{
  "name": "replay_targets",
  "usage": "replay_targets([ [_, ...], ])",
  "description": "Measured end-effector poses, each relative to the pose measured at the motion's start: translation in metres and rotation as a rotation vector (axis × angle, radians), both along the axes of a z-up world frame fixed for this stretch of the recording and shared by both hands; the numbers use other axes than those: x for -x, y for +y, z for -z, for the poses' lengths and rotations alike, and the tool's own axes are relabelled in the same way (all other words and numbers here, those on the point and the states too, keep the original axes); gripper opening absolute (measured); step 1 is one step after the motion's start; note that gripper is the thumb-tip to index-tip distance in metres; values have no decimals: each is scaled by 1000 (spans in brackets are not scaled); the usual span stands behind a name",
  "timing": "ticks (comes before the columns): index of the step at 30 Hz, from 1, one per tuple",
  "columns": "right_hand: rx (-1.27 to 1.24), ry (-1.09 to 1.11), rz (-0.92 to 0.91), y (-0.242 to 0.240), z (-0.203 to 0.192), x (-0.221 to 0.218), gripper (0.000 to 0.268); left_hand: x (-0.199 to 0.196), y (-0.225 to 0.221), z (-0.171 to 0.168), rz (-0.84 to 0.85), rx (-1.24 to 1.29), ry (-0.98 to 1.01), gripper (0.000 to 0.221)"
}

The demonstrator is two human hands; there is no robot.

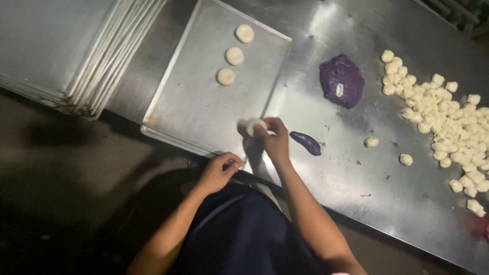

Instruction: The person fills dough balls with a purple paste and arranges them on a tray.

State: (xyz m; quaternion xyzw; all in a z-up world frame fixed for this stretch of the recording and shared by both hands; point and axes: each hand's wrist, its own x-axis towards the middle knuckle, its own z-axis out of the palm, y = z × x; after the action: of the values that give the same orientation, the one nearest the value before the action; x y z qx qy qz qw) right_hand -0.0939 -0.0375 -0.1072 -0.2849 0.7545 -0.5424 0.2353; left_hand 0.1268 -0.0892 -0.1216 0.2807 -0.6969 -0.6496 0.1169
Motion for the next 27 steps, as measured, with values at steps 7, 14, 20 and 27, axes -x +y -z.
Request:
replay_targets([
  [7, -109, -95, -63, -145, 7, -47, 24, -60, -82, -27, -175, -65, -69, 16],
  [14, -303, 485, 52, -138, 25, -51, 32, -74, -112, -29, -187, -25, -73, 16],
  [20, 8, 30, 302, -56, 13, -23, 27, 5, -137, -56, 32, 450, -99, 63],
  [27, 4, -69, 737, 139, 12, -1, 23, 66, -144, -23, 336, 1075, -458, 91],
])
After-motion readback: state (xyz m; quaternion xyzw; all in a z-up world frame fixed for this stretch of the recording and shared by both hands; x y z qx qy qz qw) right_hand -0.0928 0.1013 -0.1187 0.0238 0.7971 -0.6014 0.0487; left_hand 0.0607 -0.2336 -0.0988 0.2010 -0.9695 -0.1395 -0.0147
